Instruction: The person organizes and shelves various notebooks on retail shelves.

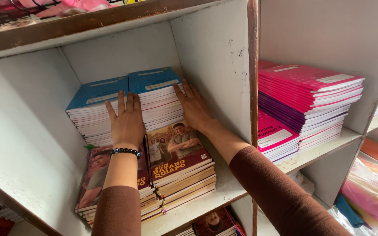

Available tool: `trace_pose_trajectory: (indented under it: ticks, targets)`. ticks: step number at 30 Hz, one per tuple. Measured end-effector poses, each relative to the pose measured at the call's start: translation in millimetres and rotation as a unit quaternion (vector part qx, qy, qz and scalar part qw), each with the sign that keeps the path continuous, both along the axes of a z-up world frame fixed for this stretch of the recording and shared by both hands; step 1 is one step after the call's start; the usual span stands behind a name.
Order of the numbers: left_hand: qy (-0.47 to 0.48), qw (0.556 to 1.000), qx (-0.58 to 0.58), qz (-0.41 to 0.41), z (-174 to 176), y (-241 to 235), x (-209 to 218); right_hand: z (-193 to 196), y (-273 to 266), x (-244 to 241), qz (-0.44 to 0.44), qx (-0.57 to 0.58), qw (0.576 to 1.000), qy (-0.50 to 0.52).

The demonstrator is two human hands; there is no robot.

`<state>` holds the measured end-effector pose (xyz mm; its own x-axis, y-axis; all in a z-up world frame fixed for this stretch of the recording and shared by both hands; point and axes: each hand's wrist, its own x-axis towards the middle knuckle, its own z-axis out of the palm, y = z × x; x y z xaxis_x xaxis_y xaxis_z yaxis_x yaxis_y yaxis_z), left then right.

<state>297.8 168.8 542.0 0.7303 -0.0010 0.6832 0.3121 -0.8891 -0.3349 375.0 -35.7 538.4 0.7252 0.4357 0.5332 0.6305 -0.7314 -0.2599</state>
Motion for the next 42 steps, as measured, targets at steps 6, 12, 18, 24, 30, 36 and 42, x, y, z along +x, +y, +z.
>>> trace_pose_trajectory:
  ticks: [6, 12, 18, 24, 30, 36, 42]
  targets:
    - [0.002, 1.000, 0.010, 0.014, 3, -4, 2, 3, 0, 0, -0.009, -0.002, 1.000, 0.009]
    - [0.029, 0.999, -0.015, 0.027, -1, -6, 6, -17, -2, 15, 0.023, 0.024, 0.999, -0.021]
    - [0.041, 0.999, -0.018, 0.024, -9, 9, 7, -48, -47, -60, 0.138, 0.200, 0.967, -0.072]
    - [-0.068, 0.990, -0.071, -0.104, -22, -44, -74, -103, -135, -181, 0.184, 0.280, 0.940, -0.056]
    - [-0.132, 0.929, -0.226, -0.263, -105, -140, -217, -319, -208, -222, 0.056, 0.355, 0.916, 0.178]
    - [-0.041, 0.788, -0.588, -0.176, -304, -209, -270, -428, -262, -303, -0.067, 0.249, 0.915, 0.309]
    - [-0.061, 0.505, -0.861, -0.014, -619, -250, -251, -537, -272, -353, -0.074, 0.147, 0.883, 0.440]
